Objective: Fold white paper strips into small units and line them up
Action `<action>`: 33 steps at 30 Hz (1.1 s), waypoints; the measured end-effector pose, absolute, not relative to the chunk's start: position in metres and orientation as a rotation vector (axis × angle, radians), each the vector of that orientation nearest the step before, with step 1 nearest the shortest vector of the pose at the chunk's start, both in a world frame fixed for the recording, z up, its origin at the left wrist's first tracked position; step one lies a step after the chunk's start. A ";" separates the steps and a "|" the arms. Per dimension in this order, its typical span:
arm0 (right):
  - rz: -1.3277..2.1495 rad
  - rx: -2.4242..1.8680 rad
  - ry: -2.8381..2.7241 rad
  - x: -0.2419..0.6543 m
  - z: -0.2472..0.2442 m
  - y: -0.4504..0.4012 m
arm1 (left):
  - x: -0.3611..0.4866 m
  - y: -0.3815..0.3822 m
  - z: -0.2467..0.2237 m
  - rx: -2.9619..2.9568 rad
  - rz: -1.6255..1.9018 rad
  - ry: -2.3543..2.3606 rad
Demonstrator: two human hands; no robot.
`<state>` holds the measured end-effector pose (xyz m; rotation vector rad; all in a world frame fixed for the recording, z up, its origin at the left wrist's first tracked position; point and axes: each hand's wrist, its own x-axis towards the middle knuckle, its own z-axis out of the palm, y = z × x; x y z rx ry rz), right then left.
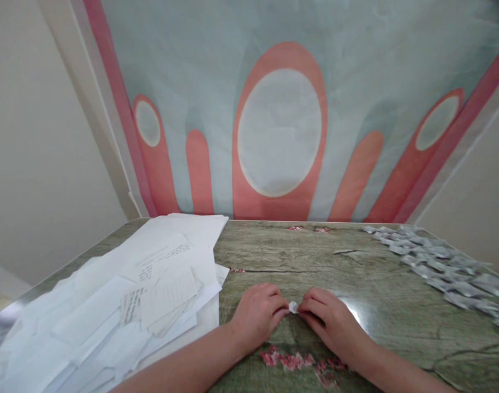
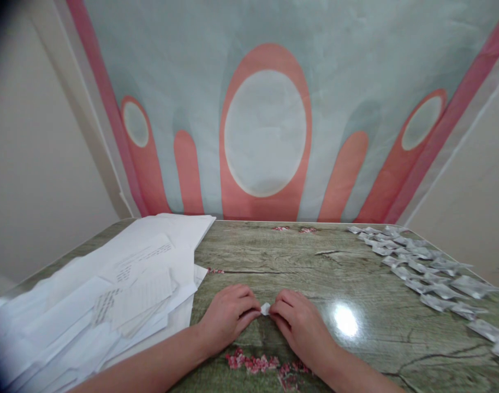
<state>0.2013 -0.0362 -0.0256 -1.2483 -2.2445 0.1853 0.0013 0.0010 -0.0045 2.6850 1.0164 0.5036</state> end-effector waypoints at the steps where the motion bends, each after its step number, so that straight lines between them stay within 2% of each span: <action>1: 0.200 -1.251 -2.233 0.201 -0.025 -0.036 | 0.001 0.001 -0.005 2.684 0.505 1.011; 9: 0.316 -1.264 -2.235 0.202 -0.020 -0.037 | 0.002 0.001 -0.002 2.667 0.512 0.987; 19: 0.632 -1.315 -2.076 0.202 -0.016 -0.031 | 0.006 0.003 -0.004 2.474 0.608 1.078; 33: 0.769 -1.337 -2.007 0.201 -0.016 -0.028 | 0.008 0.004 -0.002 2.374 0.606 1.125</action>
